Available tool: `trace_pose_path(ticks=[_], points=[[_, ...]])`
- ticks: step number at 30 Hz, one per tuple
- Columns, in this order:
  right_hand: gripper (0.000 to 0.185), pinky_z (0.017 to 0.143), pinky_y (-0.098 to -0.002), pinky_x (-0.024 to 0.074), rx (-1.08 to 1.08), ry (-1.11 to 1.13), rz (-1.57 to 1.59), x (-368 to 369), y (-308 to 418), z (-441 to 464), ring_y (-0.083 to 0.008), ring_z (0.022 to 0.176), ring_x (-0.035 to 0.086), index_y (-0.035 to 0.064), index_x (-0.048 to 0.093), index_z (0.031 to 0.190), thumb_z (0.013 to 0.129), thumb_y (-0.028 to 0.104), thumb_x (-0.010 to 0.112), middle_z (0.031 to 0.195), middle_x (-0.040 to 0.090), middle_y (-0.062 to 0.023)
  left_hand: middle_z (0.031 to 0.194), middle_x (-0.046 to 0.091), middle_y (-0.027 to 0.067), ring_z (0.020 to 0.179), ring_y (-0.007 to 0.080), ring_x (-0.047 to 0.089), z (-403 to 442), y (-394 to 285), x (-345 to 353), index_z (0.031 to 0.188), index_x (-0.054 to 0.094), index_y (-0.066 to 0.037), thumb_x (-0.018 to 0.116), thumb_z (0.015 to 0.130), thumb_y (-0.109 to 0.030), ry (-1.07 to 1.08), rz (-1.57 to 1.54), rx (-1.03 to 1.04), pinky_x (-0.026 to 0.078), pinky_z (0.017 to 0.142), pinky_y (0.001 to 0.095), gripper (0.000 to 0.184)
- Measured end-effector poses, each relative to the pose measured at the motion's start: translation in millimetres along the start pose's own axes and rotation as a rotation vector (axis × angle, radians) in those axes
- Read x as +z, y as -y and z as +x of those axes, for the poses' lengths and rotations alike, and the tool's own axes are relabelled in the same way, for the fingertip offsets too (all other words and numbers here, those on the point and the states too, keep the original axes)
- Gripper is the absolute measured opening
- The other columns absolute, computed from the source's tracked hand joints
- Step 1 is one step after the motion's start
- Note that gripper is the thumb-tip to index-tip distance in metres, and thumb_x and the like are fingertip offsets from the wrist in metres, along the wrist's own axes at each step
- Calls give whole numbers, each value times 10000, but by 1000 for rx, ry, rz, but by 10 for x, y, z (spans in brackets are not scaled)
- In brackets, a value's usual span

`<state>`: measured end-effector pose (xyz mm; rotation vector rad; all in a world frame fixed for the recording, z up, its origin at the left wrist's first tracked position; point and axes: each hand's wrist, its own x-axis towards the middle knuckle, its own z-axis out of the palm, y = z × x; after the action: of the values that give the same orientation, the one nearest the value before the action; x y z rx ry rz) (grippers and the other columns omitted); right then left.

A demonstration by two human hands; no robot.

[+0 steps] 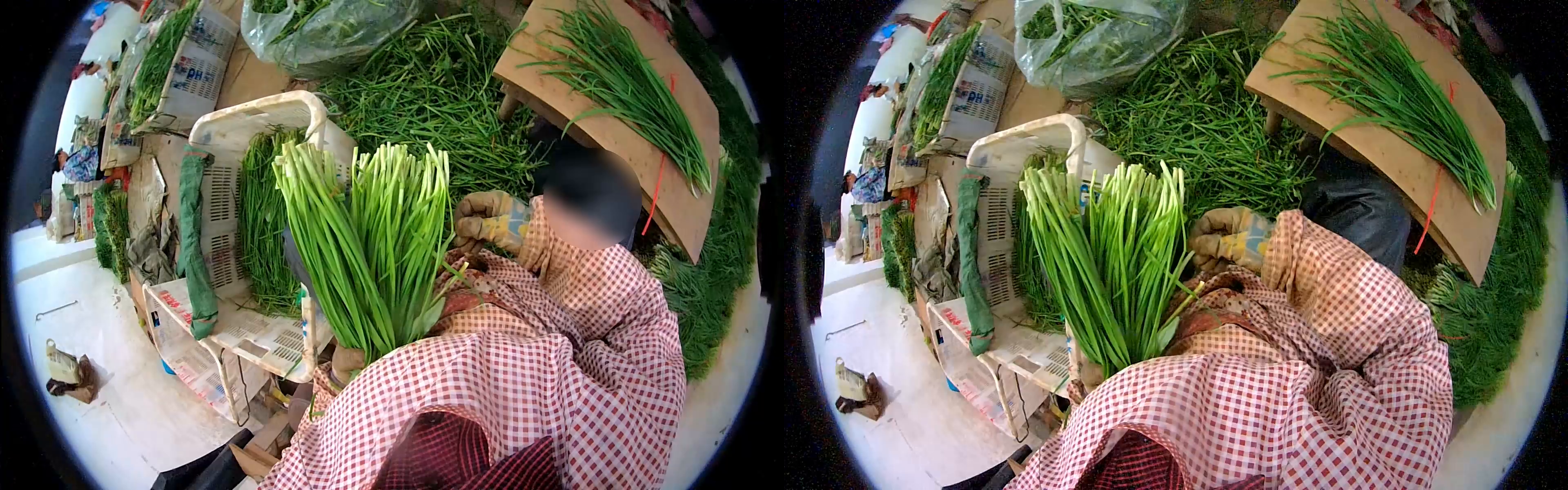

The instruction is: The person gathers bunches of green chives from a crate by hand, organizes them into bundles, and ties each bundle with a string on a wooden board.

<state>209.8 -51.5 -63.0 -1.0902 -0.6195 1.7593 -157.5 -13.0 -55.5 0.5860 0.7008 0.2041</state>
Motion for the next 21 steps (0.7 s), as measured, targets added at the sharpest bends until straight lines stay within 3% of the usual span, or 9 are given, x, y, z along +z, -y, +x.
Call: trace_pose_path(ticks=[5, 7, 9, 15, 17, 18, 19, 20, 21], points=[[294, 534, -238, 462, -32, -170, -127, -161, 249, 28, -115, 614, 573, -17, 593, 932, 908, 274, 625, 741, 626, -58, 1200, 596, 106, 1070, 255, 583, -78, -34, 50, 1298, 484, -12, 819, 698, -168, 12, 75, 34, 485, 915, 390, 705], [277, 522, -237, 432, -98, -70, -94, -271, 196, 114, -93, 576, 517, 16, 587, 906, 913, 292, 616, 706, 593, -17, 1200, 595, 106, 1071, 256, 582, -92, -65, 85, 1299, 483, -12, 820, 696, -170, 14, 136, 53, 484, 915, 390, 709], [254, 529, -226, 430, -294, -202, -109, -207, 90, 264, -85, 580, 517, 39, 583, 897, 908, 288, 633, 715, 594, -15, 1200, 595, 106, 1072, 256, 582, -118, -149, 171, 1300, 482, -12, 822, 695, -172, 15, 240, 82, 484, 916, 391, 712], [133, 473, -285, 478, -374, -317, 616, 198, 383, 571, -139, 552, 533, 88, 563, 909, 940, 217, 578, 778, 568, -9, 1177, 606, 113, 1056, 256, 590, -173, -476, 448, 1286, 491, -9, 814, 677, -148, -88, 681, 249, 484, 909, 387, 703], [154, 504, -315, 510, -456, -379, 755, 370, 434, 604, -151, 575, 555, 97, 573, 940, 941, 250, 580, 801, 591, -12, 1129, 632, 130, 1020, 258, 611, -172, -604, 531, 1257, 511, -3, 791, 649, -92, -183, 878, 346, 486, 890, 378, 675], [210, 620, -355, 547, -451, -422, 715, 328, 413, 675, -189, 708, 610, 108, 590, 984, 928, 311, 596, 897, 613, -42, 1117, 638, 134, 1011, 258, 616, -138, -653, 614, 1250, 516, -2, 785, 641, -78, -203, 923, 374, 487, 886, 376, 669], [360, 745, -433, 547, -402, -346, 795, 361, 472, 597, -249, 874, 636, 115, 592, 1064, 900, 435, 601, 1009, 634, -106, 1105, 645, 138, 1002, 258, 621, -100, -707, 704, 1242, 521, 0, 779, 634, -64, -224, 968, 401, 487, 881, 374, 663], [453, 790, -473, 535, -650, -106, 847, 388, 343, 581, -287, 954, 624, 116, 582, 1106, 879, 508, 586, 1049, 632, -144, 1153, 599, 175, 1055, 286, 594, -36, -739, 844, 1278, 477, 5, 782, 636, -91, -198, 1175, 458, 479, 897, 377, 717], [567, 835, -516, 516, -456, -33, 932, 291, 290, 599, -327, 1011, 613, 114, 565, 1164, 848, 585, 567, 1083, 628, -186, 1201, 553, 211, 1108, 313, 568, 55, -747, 952, 1314, 434, 11, 785, 637, -118, -171, 1384, 513, 470, 913, 379, 774]])
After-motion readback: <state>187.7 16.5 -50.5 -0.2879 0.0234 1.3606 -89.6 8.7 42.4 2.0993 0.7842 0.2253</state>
